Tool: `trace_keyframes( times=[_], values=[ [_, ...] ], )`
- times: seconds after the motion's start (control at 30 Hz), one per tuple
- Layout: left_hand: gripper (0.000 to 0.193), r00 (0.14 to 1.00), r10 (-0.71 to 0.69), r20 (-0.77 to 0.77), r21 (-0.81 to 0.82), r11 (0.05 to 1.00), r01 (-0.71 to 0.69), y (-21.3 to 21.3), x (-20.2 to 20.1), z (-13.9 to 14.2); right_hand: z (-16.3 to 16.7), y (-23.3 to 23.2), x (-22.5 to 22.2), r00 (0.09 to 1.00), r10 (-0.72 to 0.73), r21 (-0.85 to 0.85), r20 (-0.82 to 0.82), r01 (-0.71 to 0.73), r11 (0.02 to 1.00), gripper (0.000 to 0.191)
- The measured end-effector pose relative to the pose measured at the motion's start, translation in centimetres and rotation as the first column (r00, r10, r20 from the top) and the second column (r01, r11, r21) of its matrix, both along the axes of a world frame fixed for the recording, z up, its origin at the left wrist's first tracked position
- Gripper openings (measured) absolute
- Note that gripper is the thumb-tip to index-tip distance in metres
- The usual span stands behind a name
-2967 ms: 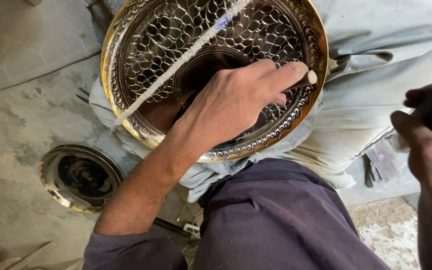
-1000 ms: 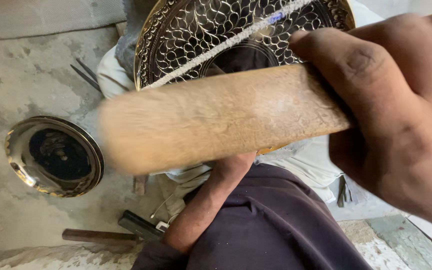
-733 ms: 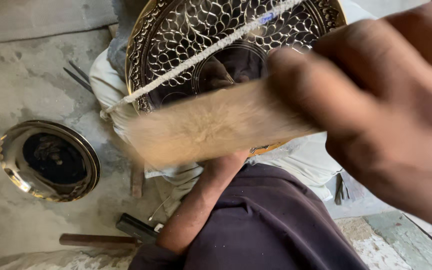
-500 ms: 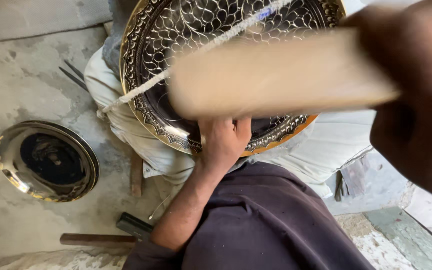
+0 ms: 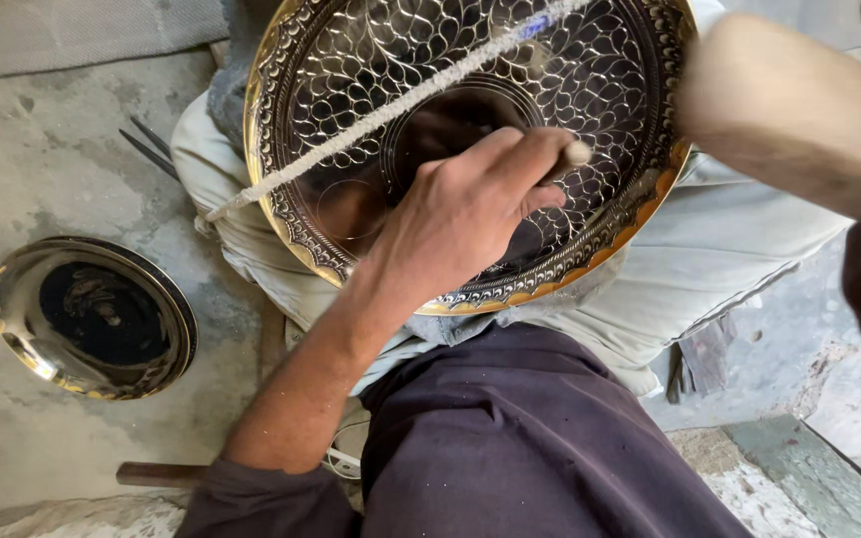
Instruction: The person sits on the floor with a large decorated brass tray on their lap, holding a small punch against the tray's surface with one hand and striking it with a wooden mallet held in the other hand, working the patterned area section by section. A smaller brass plate rests on the floor beside them.
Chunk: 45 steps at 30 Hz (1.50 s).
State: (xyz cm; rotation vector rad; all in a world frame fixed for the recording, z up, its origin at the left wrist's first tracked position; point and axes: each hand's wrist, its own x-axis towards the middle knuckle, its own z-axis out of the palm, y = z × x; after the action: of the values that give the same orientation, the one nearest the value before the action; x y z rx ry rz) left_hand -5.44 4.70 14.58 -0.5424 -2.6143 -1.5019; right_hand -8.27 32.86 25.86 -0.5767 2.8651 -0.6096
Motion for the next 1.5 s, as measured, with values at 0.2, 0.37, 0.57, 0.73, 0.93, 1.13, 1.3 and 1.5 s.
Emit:
trace_keyframes(
  times=[0.2, 0.37, 0.57, 0.73, 0.93, 1.13, 1.3, 1.5],
  values=[
    [0.026, 0.998, -0.068, -0.012, 0.012, 0.998, 0.068, -0.2, -0.6, 1.7, -0.2, -0.3, -0.2, 1.0, 0.001, -0.028, -0.004, -0.001, 1.0, 0.059],
    [0.029, 0.997, -0.067, 0.037, -0.004, 0.998, 0.067, -0.4, -0.3, 1.4, 0.2, -1.6, -0.8, 0.998, 0.054, -0.018, -0.024, -0.055, 0.998, 0.059],
    [0.025, 0.988, 0.155, 0.022, 0.056, 0.986, -0.156, 0.9, 1.4, -0.2, 1.6, -3.8, -2.0, 0.982, 0.181, 0.037, -0.046, -0.179, 0.983, 0.06],
    [0.022, 0.916, 0.401, 0.034, 0.065, 0.913, -0.402, 1.6, 4.3, -0.4, 4.0, -6.6, -2.8, 0.948, 0.314, 0.1, -0.054, -0.308, 0.946, 0.061],
    [0.018, 0.821, 0.559, 0.117, 0.137, 0.81, -0.57, 2.8, 6.0, -0.6, 6.8, -9.9, -2.8, 0.882, 0.468, 0.145, -0.047, -0.458, 0.877, 0.061],
    [0.021, 0.704, 0.565, 0.43, 0.072, 0.756, -0.651, 3.7, 7.8, -1.9, 9.0, -13.1, -2.6, 0.827, 0.561, 0.239, -0.037, -0.538, 0.808, 0.063],
    [0.017, 0.579, 0.5, 0.644, -0.12, 0.814, -0.569, 4.2, 8.4, -3.1, 9.6, -15.2, -2.6, 0.665, 0.743, 0.749, -0.068, -0.458, 0.479, 0.058],
    [0.018, 0.75, 0.551, 0.365, 0.06, 0.79, -0.61, 3.4, 7.8, -1.3, 9.7, -14.7, -2.3, 0.66, 0.719, 0.617, -0.217, -0.478, 0.625, 0.05]
  ],
)
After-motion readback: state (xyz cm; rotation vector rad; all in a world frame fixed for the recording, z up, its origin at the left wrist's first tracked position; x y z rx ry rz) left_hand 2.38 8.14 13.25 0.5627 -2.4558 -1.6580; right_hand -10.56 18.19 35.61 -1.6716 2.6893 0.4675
